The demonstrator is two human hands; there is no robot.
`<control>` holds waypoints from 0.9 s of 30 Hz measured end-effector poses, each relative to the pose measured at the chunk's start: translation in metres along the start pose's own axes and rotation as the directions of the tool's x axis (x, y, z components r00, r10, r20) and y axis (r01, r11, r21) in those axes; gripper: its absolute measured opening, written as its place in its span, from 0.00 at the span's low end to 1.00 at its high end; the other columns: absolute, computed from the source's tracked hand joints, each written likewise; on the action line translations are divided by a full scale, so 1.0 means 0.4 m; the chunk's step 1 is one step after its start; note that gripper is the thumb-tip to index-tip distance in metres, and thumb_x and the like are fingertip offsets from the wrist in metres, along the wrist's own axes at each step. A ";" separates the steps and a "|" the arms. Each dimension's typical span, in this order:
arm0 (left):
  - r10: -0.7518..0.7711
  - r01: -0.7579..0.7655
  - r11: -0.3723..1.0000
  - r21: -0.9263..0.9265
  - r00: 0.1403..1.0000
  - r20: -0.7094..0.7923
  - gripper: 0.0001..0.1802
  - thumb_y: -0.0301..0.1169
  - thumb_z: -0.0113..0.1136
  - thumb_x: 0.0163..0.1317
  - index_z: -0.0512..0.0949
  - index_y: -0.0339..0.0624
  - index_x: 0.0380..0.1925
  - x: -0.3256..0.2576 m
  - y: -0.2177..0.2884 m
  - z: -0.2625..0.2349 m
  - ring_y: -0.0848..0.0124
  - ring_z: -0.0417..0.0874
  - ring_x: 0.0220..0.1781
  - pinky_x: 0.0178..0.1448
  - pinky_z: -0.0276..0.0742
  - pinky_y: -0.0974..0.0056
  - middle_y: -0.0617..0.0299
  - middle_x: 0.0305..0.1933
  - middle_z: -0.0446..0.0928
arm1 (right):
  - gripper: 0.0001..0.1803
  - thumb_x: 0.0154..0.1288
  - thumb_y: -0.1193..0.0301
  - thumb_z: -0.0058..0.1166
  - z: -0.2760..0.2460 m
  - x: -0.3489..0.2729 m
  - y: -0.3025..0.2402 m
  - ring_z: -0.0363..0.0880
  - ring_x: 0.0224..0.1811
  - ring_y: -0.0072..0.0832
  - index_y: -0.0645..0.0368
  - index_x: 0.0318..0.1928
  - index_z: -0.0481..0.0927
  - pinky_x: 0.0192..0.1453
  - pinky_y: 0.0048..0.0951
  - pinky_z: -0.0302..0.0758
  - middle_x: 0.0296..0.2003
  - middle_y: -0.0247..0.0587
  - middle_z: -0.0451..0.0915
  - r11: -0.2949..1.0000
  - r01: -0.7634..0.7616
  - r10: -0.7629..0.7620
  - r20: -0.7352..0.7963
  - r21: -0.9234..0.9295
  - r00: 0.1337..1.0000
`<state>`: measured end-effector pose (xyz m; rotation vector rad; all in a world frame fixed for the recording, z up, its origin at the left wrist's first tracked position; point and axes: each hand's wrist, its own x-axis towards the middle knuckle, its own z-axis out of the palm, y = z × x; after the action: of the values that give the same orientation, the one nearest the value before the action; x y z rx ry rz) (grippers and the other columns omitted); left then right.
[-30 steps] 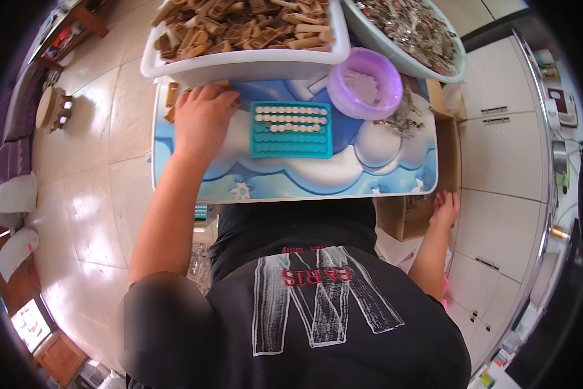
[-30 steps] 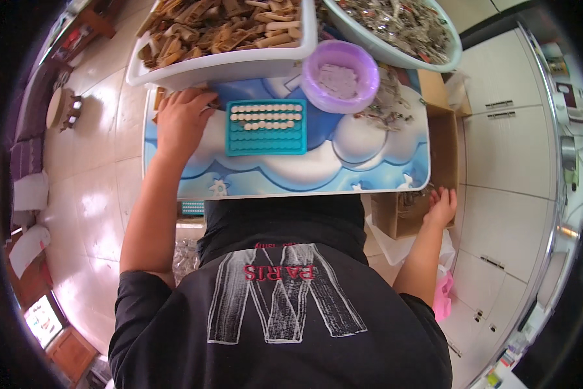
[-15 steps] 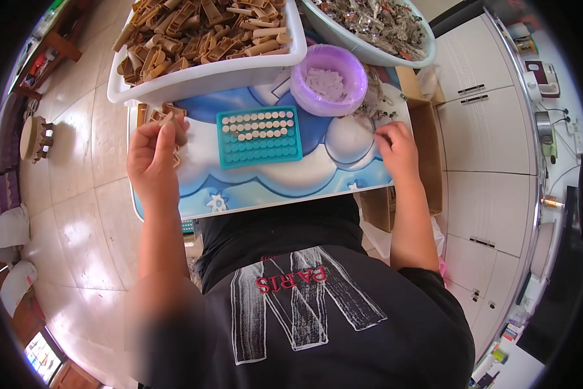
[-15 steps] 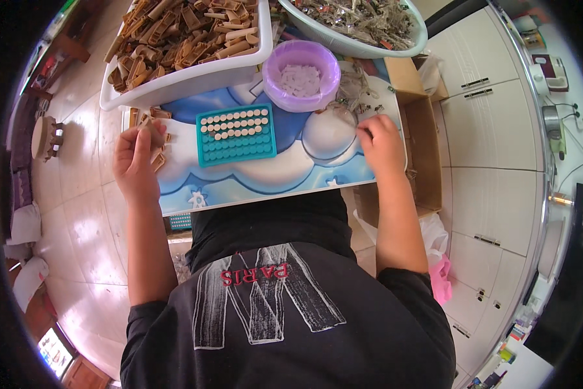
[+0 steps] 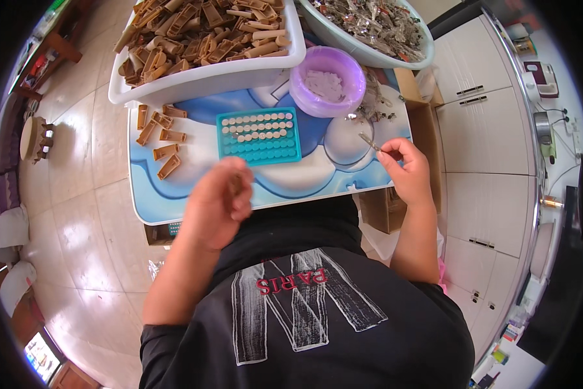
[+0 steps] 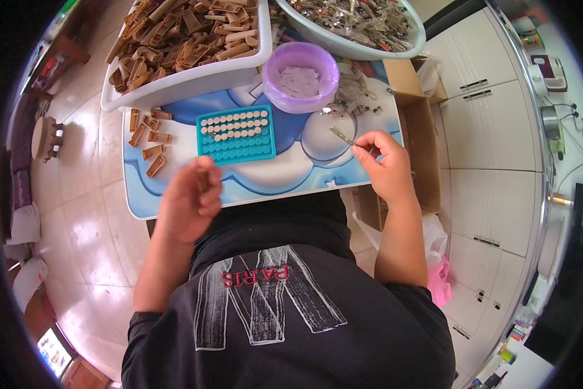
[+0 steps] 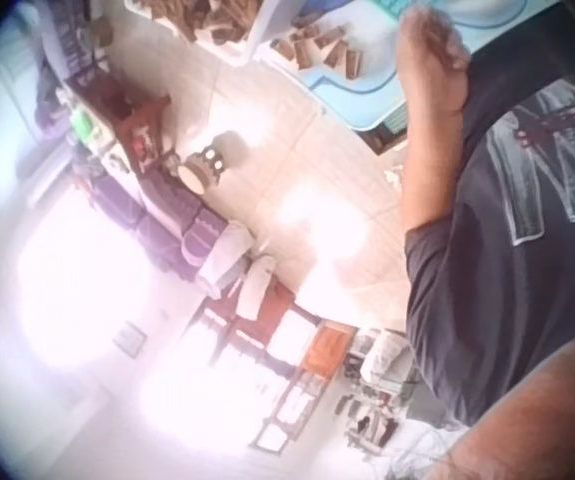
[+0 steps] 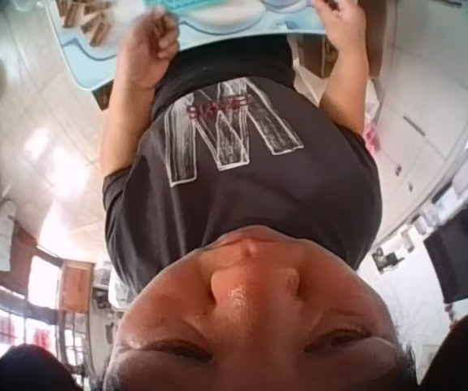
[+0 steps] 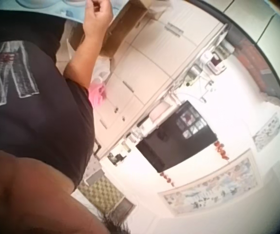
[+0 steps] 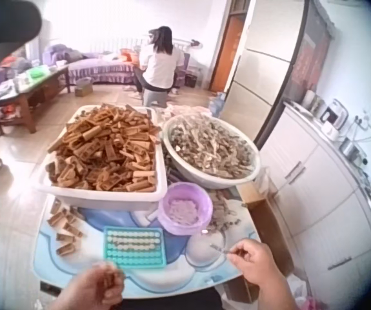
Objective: The person assembles small wooden rectangular frames by inserting metal pins and white circular discs. They pick up a wooden frame, insert a pin, and then place a white disc into the frame, repeating this process for multiple units. The assembled parts are placed into a teal tray with circular indentations.
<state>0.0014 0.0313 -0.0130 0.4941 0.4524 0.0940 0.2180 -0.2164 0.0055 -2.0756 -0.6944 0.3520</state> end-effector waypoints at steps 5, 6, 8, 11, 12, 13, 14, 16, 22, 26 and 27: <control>-0.285 0.272 0.932 0.239 0.958 0.020 0.18 0.42 0.50 0.65 0.74 0.39 0.46 0.026 -0.057 0.090 0.83 0.57 0.15 0.16 0.50 0.77 0.64 0.36 0.75 | 0.05 0.54 0.80 0.58 0.053 -0.038 -0.079 0.72 0.31 0.19 0.64 0.33 0.78 0.37 0.20 0.69 0.29 0.32 0.75 0.963 0.167 -0.182 0.054 0.209 0.982; -0.279 0.267 0.941 0.209 0.960 0.031 0.19 0.42 0.48 0.66 0.73 0.39 0.48 0.030 -0.058 0.090 0.84 0.57 0.15 0.16 0.50 0.77 0.63 0.38 0.75 | 0.04 0.54 0.80 0.58 0.068 -0.042 -0.096 0.72 0.31 0.20 0.64 0.32 0.78 0.36 0.21 0.69 0.28 0.34 0.76 0.947 0.228 -0.257 0.108 0.224 0.960; -0.282 0.272 0.951 0.144 0.958 0.055 0.22 0.43 0.43 0.68 0.70 0.39 0.53 0.034 -0.070 0.084 0.85 0.55 0.15 0.16 0.49 0.78 0.60 0.43 0.77 | 0.04 0.54 0.81 0.58 0.089 -0.066 -0.124 0.73 0.30 0.22 0.64 0.32 0.79 0.34 0.21 0.68 0.28 0.36 0.76 0.942 0.220 -0.280 0.234 0.252 0.931; -0.217 0.211 0.962 0.172 0.976 0.016 0.22 0.42 0.42 0.68 0.68 0.39 0.54 0.033 -0.050 0.085 0.84 0.55 0.15 0.16 0.50 0.78 0.59 0.44 0.77 | 0.05 0.52 0.80 0.59 0.123 -0.083 -0.131 0.73 0.27 0.25 0.63 0.32 0.79 0.30 0.23 0.67 0.28 0.38 0.76 0.930 0.232 -0.325 0.338 0.286 0.883; -0.201 0.196 0.971 0.140 0.979 0.023 0.21 0.41 0.43 0.68 0.70 0.39 0.52 0.028 -0.050 0.079 0.84 0.55 0.14 0.16 0.51 0.78 0.59 0.42 0.77 | 0.05 0.52 0.80 0.59 0.129 -0.087 -0.132 0.73 0.27 0.25 0.63 0.32 0.79 0.30 0.23 0.67 0.27 0.38 0.77 0.932 0.226 -0.323 0.365 0.285 0.873; -0.193 0.188 0.974 0.129 0.981 0.023 0.20 0.41 0.44 0.68 0.71 0.39 0.51 0.025 -0.049 0.072 0.84 0.56 0.14 0.16 0.51 0.78 0.60 0.39 0.77 | 0.05 0.52 0.80 0.60 0.135 -0.088 -0.133 0.73 0.26 0.25 0.63 0.31 0.79 0.30 0.23 0.67 0.27 0.38 0.77 0.932 0.224 -0.326 0.390 0.285 0.861; -0.184 0.181 0.976 0.118 0.983 0.023 0.19 0.40 0.45 0.68 0.71 0.39 0.50 0.023 -0.049 0.061 0.84 0.56 0.14 0.16 0.51 0.78 0.61 0.37 0.77 | 0.04 0.52 0.79 0.60 0.141 -0.088 -0.134 0.74 0.27 0.27 0.62 0.31 0.80 0.30 0.24 0.68 0.27 0.38 0.77 0.935 0.205 -0.315 0.412 0.289 0.855; -0.161 0.157 0.978 0.135 0.987 0.017 0.17 0.39 0.47 0.67 0.73 0.39 0.48 0.017 -0.049 0.053 0.85 0.57 0.14 0.16 0.51 0.78 0.63 0.32 0.76 | 0.05 0.52 0.79 0.60 0.157 -0.084 -0.125 0.75 0.29 0.29 0.62 0.32 0.80 0.31 0.26 0.69 0.28 0.39 0.77 0.923 0.242 -0.365 0.482 0.299 0.796; 0.136 -0.126 0.761 0.636 0.990 0.033 0.12 0.33 0.53 0.65 0.78 0.35 0.40 0.002 -0.064 0.054 0.82 0.67 0.22 0.27 0.65 0.75 0.70 0.23 0.71 | 0.09 0.53 0.77 0.59 0.194 -0.044 -0.185 0.76 0.32 0.34 0.61 0.37 0.79 0.34 0.29 0.71 0.29 0.41 0.76 0.933 0.306 -0.353 0.312 0.190 0.882; 0.183 -0.167 0.572 0.803 0.980 0.074 0.11 0.31 0.53 0.65 0.77 0.34 0.39 -0.015 -0.075 0.044 0.84 0.66 0.23 0.27 0.64 0.75 0.71 0.21 0.70 | 0.07 0.54 0.76 0.59 0.232 -0.020 -0.210 0.76 0.31 0.38 0.61 0.35 0.79 0.34 0.32 0.72 0.28 0.42 0.77 0.871 0.478 -0.491 0.217 0.112 0.844; 0.179 -0.167 0.590 0.790 0.981 0.073 0.12 0.33 0.53 0.65 0.78 0.34 0.38 -0.017 -0.073 0.046 0.84 0.66 0.24 0.27 0.64 0.74 0.71 0.21 0.70 | 0.07 0.53 0.77 0.59 0.238 -0.014 -0.212 0.76 0.31 0.39 0.60 0.35 0.78 0.34 0.32 0.73 0.28 0.42 0.77 0.846 0.527 -0.531 0.221 0.081 0.818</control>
<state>0.0027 -0.0034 -0.0098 1.4421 0.4438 0.0797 0.1378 -0.1185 0.0219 -1.7415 -1.3702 0.2815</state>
